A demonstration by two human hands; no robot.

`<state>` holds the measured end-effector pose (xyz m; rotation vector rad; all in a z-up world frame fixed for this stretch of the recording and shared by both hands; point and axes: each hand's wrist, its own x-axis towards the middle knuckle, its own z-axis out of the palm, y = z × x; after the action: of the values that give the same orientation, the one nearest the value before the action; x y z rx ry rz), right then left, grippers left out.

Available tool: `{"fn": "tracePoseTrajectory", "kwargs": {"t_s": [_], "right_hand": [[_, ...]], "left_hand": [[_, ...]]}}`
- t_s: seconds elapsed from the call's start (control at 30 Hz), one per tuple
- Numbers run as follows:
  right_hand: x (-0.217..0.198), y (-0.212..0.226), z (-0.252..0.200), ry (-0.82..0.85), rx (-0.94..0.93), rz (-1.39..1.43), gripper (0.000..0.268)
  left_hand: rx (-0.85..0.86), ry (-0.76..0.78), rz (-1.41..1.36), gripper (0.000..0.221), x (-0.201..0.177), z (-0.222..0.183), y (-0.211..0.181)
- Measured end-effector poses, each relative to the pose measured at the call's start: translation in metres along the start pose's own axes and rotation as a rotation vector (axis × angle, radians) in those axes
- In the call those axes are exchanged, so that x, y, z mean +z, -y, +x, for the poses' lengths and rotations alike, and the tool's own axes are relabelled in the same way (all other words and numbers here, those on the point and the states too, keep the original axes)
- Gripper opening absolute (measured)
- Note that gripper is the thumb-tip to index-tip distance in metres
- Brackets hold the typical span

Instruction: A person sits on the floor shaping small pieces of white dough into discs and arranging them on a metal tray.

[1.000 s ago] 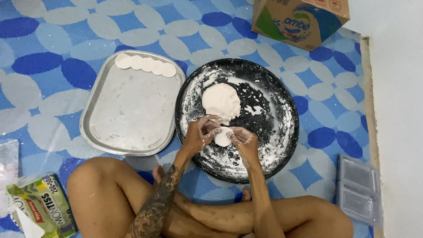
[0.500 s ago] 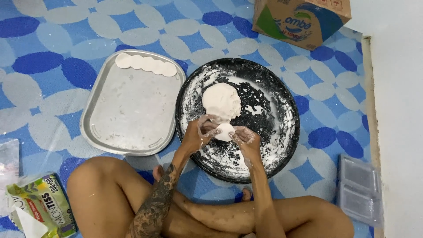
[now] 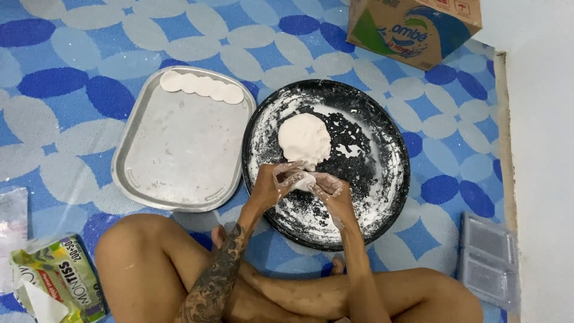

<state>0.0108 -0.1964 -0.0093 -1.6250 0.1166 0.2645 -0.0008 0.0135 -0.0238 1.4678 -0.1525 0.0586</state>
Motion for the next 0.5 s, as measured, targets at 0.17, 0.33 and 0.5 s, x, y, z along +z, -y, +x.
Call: {"fn": "tracePoseTrajectory", "kwargs": {"t_s": [0.17, 0.33, 0.5], "right_hand": [[0.018, 0.024, 0.001, 0.001, -0.001, 0.032, 0.023], [0.038, 0.049, 0.006, 0.001, 0.017, 0.025, 0.021], [0.069, 0.075, 0.021, 0.045, 0.029, -0.022, 0.021]], "left_hand": [[-0.036, 0.018, -0.034, 0.048, -0.007, 0.008, -0.047], [-0.107, 0.019, -0.109, 0.051, -0.026, 0.01, -0.044], [-0.118, -0.087, -0.035, 0.028, -0.048, 0.027, -0.041]]}}
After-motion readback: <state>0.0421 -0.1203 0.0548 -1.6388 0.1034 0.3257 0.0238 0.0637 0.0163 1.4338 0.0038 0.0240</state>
